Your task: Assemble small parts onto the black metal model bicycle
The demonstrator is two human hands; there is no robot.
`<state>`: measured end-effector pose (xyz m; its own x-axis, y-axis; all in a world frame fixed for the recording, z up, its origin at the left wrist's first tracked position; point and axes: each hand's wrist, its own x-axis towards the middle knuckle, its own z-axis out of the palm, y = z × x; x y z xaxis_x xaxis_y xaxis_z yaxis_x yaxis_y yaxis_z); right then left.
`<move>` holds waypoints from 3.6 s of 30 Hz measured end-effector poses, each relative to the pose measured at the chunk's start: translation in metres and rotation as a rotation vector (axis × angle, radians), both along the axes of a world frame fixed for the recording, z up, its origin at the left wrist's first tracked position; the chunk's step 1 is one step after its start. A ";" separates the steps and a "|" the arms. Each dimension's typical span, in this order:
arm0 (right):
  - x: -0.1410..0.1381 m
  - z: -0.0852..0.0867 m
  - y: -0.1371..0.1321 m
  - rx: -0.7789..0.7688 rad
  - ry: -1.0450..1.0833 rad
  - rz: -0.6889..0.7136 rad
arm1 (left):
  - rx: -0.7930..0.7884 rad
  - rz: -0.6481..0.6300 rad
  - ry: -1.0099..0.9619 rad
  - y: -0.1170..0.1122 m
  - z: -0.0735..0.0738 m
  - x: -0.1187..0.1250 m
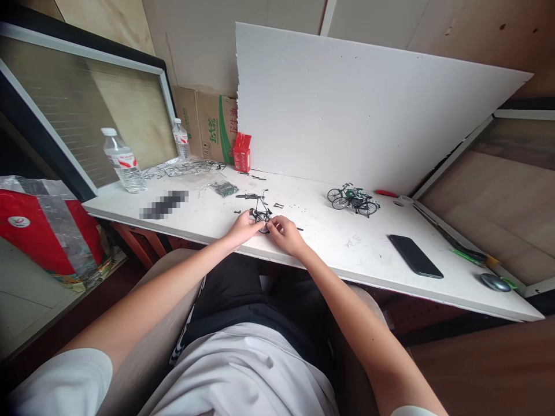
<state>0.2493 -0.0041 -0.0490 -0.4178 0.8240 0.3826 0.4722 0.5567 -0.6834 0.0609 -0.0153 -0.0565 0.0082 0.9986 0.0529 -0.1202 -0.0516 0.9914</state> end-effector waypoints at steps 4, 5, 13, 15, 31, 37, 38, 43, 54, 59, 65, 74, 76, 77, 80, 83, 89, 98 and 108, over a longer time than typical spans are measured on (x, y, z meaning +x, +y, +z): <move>0.000 0.013 0.014 -0.045 0.048 0.001 | -0.024 -0.002 -0.055 -0.003 0.009 0.000; 0.001 0.017 0.020 -0.056 0.055 -0.011 | -0.036 0.001 -0.062 -0.004 0.010 0.000; -0.002 0.046 0.087 -0.043 0.050 -0.086 | -0.088 0.022 -0.102 0.001 0.015 -0.010; -0.005 0.050 0.105 -0.005 0.002 -0.110 | -0.100 0.026 -0.101 0.006 0.015 -0.017; -0.059 0.033 0.253 0.102 -0.620 -0.190 | -0.125 0.040 -0.146 0.028 -0.014 -0.032; -0.087 0.019 0.303 0.090 -0.679 -0.146 | -0.169 0.054 -0.130 0.024 -0.011 -0.033; -0.090 0.017 0.311 0.087 -0.688 -0.144 | -0.169 0.049 -0.129 0.023 -0.009 -0.032; -0.101 0.008 0.342 0.079 -0.710 -0.146 | -0.186 0.030 -0.100 0.018 -0.001 -0.031; -0.090 -0.004 0.371 0.156 -0.596 -0.019 | -0.291 0.037 -0.157 0.012 -0.015 -0.029; -0.084 -0.006 0.372 0.167 -0.489 0.075 | -0.320 0.037 -0.176 0.009 -0.013 -0.029; -0.070 0.003 0.385 0.120 -0.405 0.042 | -0.337 0.133 -0.163 0.005 -0.017 -0.023; -0.037 0.000 0.414 -0.086 -0.344 -0.024 | -0.332 0.125 -0.192 0.005 -0.021 -0.025; -0.036 -0.003 0.415 -0.064 -0.355 0.025 | -0.327 0.116 -0.193 0.006 -0.022 -0.025; -0.036 -0.004 0.414 -0.052 -0.352 0.041 | -0.323 0.097 -0.190 0.006 -0.021 -0.026; -0.039 -0.005 0.413 -0.048 -0.337 0.042 | -0.311 0.042 -0.169 0.008 -0.018 -0.028; -0.043 -0.004 0.412 -0.072 -0.330 0.056 | -0.326 0.034 -0.162 0.009 -0.014 -0.029; -0.052 0.000 0.416 -0.095 -0.376 0.058 | -0.323 0.054 -0.170 0.007 -0.016 -0.028; -0.071 0.014 0.413 -0.139 -0.453 0.125 | -0.306 0.052 -0.153 0.007 -0.015 -0.028; -0.093 0.004 0.406 0.050 -0.546 0.145 | -0.289 0.026 -0.138 0.008 -0.018 -0.027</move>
